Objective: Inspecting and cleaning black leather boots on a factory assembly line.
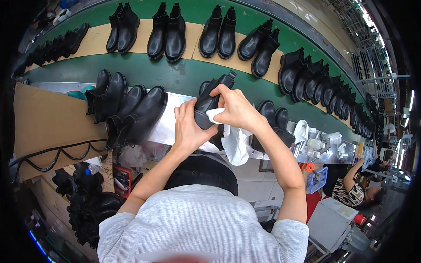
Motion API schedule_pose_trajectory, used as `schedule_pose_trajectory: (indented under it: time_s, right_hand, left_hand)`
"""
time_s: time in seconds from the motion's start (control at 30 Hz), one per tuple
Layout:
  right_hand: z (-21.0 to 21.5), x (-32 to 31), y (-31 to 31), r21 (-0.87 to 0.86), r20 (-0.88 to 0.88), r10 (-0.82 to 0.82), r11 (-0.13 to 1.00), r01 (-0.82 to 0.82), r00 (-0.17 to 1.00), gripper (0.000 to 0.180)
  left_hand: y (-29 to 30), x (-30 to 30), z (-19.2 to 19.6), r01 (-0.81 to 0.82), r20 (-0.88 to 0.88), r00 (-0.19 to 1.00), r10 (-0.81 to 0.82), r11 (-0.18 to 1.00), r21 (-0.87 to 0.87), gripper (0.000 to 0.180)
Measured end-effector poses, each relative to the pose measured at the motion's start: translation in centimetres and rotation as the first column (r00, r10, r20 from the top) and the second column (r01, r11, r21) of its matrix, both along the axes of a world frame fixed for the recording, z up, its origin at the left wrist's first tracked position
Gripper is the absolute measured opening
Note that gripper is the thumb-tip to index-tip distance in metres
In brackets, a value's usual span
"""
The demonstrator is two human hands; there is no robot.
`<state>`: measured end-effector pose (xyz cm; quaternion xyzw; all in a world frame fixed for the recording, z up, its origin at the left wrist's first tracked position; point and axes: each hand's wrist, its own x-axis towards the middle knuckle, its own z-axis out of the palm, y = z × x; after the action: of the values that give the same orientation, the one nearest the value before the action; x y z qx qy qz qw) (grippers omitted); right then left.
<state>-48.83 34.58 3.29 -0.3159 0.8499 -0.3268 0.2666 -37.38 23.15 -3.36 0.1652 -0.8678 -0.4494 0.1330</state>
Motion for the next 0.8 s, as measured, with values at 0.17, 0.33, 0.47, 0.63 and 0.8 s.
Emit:
schedule_pose_trajectory:
  time_s: [0.17,0.33,0.47,0.63,0.8]
  right_hand:
    - [-0.4,0.1,0.4,-0.051,0.03,-0.041,0.998,0.042,0.999,0.045]
    - [-0.6,0.0,0.9,-0.06,0.004,-0.019,0.998,0.019,1.0,0.045]
    - [-0.7,0.2,0.8,-0.054,0.034,-0.067,0.996,0.069,0.997,0.045]
    - [-1.2,-0.1,1.9,-0.109,0.059,0.009,0.994,-0.002,0.998,0.047]
    - [-2.0,0.1,2.3,-0.26,0.198,-0.028,0.962,0.08,0.98,0.045]
  left_hand:
    - [0.3,-0.1,-0.1,0.003,0.008,1.0,-0.003,1.0,-0.023,0.078]
    - [0.4,0.0,0.0,0.022,0.024,0.999,-0.022,1.0,-0.022,0.079]
    - [0.6,-0.1,0.6,0.052,0.079,0.996,-0.05,0.998,-0.026,0.081]
    - [0.1,-0.5,0.4,0.062,0.064,0.996,-0.061,0.998,-0.016,0.079]
    - [-0.6,-0.7,0.2,0.082,0.037,0.996,-0.082,0.996,-0.015,0.076]
